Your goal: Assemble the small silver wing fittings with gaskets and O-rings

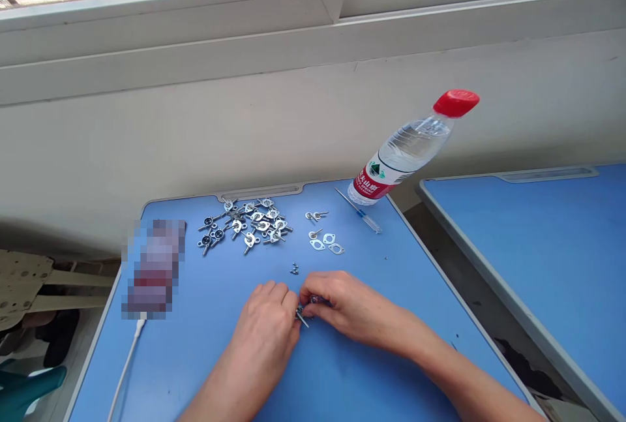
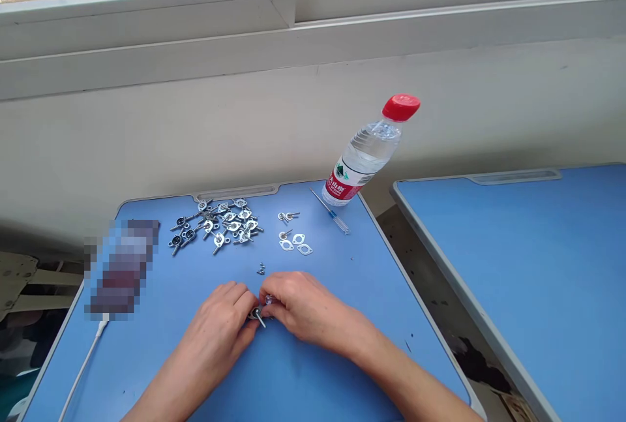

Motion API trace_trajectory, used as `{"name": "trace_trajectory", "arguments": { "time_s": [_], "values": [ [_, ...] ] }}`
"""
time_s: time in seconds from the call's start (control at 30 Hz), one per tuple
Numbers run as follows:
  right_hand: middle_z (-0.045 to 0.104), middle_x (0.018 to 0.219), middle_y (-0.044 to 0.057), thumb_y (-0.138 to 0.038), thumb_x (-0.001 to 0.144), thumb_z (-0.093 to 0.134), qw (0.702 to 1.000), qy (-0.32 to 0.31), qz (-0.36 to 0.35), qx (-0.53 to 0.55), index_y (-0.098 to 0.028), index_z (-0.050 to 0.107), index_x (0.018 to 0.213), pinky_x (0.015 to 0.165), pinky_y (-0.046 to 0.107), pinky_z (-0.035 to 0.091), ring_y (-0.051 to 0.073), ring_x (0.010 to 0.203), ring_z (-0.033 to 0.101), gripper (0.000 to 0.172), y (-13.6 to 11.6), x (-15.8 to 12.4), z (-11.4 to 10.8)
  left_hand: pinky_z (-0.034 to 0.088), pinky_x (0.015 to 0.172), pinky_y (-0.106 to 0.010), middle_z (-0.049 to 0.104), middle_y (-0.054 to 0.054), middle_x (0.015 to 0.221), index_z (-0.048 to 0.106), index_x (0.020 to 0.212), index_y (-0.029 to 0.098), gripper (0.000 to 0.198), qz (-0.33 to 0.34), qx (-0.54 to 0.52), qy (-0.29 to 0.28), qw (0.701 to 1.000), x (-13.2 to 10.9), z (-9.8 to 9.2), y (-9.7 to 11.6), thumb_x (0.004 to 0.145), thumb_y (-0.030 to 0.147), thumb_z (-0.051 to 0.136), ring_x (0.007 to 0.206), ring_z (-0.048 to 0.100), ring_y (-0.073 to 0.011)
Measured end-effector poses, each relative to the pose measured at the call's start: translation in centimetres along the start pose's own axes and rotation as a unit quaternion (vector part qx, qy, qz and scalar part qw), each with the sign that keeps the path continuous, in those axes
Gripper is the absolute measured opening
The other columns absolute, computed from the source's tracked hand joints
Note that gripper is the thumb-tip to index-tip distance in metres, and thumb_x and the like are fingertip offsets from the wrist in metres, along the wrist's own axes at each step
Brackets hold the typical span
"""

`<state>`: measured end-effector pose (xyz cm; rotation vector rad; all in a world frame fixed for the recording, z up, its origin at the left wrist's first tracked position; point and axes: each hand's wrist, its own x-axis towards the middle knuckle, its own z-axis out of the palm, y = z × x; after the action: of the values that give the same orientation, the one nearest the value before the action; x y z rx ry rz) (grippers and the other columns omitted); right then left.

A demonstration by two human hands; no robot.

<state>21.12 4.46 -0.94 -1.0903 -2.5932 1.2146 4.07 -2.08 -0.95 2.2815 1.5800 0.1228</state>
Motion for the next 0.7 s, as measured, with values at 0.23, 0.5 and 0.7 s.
{"name": "trace_trajectory", "arguments": {
  "time_s": [0.23, 0.5, 0.7],
  "values": [
    [0.064, 0.078, -0.001, -0.004, 0.085, 0.061, 1.000, -0.011, -0.006, -0.016, -0.018, 0.062, 0.075, 0.059, 0.022, 0.037, 0.013, 0.068, 0.057, 0.016, -0.2, -0.1, 0.0, 0.053, 0.080, -0.039, 0.062, -0.002, 0.083, 0.056, 0.082, 0.019, 0.014, -0.010, 0.011, -0.030, 0.999, 0.2, -0.5, 0.3, 0.084, 0.005, 0.053, 0.078, 0.060, -0.0209],
    [0.063, 0.083, -0.001, -0.003, 0.086, 0.058, 0.998, 0.013, -0.052, -0.016, -0.019, 0.065, 0.083, 0.061, 0.022, 0.038, 0.013, 0.070, 0.058, 0.018, 0.0, -0.5, -0.3, 0.053, 0.078, -0.039, 0.063, -0.003, 0.084, 0.057, 0.083, 0.019, 0.015, -0.009, 0.016, -0.030, 0.999, 0.1, -0.5, 0.3, 0.083, 0.004, 0.054, 0.079, 0.061, -0.0217],
    [0.061, 0.080, 0.000, 0.005, 0.077, 0.054, 0.988, 0.025, -0.126, -0.087, -0.018, 0.062, 0.081, 0.055, 0.022, 0.033, 0.012, 0.065, 0.056, 0.025, 0.6, -0.6, 0.7, 0.052, 0.074, -0.038, 0.062, -0.003, 0.083, 0.056, 0.081, 0.018, 0.015, -0.010, 0.015, -0.034, 0.999, 0.1, -0.3, 0.2, 0.082, 0.003, 0.055, 0.077, 0.060, -0.0219]
  ]
}}
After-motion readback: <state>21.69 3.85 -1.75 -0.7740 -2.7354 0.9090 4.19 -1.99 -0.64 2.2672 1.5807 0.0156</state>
